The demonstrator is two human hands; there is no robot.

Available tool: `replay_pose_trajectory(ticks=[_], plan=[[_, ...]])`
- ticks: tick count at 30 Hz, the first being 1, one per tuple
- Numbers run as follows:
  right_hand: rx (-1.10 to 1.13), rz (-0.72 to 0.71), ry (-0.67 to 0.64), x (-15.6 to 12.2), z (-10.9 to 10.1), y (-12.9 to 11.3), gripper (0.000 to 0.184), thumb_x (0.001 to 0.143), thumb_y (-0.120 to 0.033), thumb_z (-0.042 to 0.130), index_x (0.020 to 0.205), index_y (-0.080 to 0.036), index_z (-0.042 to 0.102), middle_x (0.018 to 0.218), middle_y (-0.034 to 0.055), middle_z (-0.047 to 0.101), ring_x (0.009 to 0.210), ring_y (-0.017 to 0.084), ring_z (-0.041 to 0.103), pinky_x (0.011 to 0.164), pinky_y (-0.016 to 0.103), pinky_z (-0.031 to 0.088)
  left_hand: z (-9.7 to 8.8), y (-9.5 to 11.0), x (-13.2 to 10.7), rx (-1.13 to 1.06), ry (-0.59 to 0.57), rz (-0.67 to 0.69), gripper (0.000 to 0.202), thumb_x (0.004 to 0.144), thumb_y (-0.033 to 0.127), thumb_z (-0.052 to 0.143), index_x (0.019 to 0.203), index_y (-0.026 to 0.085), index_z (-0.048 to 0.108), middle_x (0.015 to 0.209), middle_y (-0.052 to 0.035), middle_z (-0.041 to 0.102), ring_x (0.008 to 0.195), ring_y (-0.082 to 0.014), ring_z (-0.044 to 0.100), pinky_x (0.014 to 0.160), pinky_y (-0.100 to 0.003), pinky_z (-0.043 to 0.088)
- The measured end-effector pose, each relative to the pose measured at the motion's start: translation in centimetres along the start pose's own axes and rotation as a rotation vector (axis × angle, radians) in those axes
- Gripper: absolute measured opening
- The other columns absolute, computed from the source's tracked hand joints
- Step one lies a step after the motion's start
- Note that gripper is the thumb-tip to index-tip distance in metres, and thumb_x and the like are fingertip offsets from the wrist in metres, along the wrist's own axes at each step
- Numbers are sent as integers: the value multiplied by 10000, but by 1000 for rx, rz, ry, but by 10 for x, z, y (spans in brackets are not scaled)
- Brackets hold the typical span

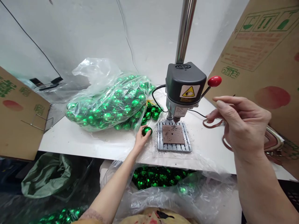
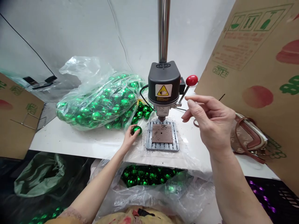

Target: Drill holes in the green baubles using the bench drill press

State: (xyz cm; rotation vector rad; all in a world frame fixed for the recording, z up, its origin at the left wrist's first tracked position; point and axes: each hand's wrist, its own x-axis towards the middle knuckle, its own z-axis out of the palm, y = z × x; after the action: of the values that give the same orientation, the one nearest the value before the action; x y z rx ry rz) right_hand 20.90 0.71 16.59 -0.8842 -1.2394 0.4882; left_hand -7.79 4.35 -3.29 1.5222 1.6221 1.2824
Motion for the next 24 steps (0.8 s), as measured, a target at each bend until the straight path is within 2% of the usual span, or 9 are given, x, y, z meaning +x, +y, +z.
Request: replay_pose_trajectory(ticks=[5, 9, 12, 15, 17, 20, 24], plan=[[40, -51, 105, 13, -1, -4, 106, 809, -234, 734, 895, -177, 760, 572, -23, 637, 466, 107, 627, 422, 244, 474, 17, 36, -24, -300, -27, 35, 447, 864, 536, 639, 1198, 265, 519, 1039, -60, 688, 951, -207, 678, 855, -351, 543], [52, -88, 138, 25, 0, -7, 110, 832, -221, 706, 913, -165, 756, 591, -22, 630, 489, 97, 633, 445, 240, 482, 23, 69, -29, -504, -39, -6, 451, 874, 519, 647, 1226, 275, 505, 1084, -63, 676, 1004, -207, 670, 893, -361, 552], [75, -115, 140, 32, 0, -3, 113, 827, -216, 705, 912, -169, 762, 598, -17, 645, 489, 96, 625, 456, 246, 496, 22, 81, -23, -818, -149, -179, 444, 871, 479, 655, 1244, 279, 521, 1112, -55, 675, 933, -200, 687, 840, -373, 577], [107, -177, 218, 45, -1, 10, 103, 820, -188, 688, 888, -172, 764, 652, -8, 673, 541, 85, 638, 517, 251, 531, 24, 78, -16, -1046, -272, -432, 449, 845, 462, 695, 1205, 240, 542, 1017, -50, 698, 825, -194, 702, 810, -387, 585], [88, -230, 260, 57, -1, 21, 132, 821, -167, 678, 927, -180, 754, 762, -5, 698, 633, 64, 657, 586, 236, 545, 28, 73, -14, -1085, -264, -503, 467, 819, 461, 747, 1181, 231, 563, 986, -40, 702, 808, -183, 699, 800, -370, 583], [79, -229, 194, 74, 4, 35, 197, 812, -152, 691, 1006, -183, 710, 872, -14, 692, 722, 30, 650, 657, 195, 540, 35, 64, -13, -982, -277, -433, 560, 754, 428, 839, 1214, 244, 578, 1031, -31, 702, 836, -158, 684, 757, -309, 569], [140, -54, -27, 86, 19, 39, 144, 848, -277, 697, 884, -180, 598, 682, -39, 645, 571, 51, 612, 554, 202, 532, 46, 52, -10, -713, -292, -296, 680, 670, 444, 901, 1206, 206, 557, 993, -36, 698, 828, -157, 672, 656, -243, 510]])
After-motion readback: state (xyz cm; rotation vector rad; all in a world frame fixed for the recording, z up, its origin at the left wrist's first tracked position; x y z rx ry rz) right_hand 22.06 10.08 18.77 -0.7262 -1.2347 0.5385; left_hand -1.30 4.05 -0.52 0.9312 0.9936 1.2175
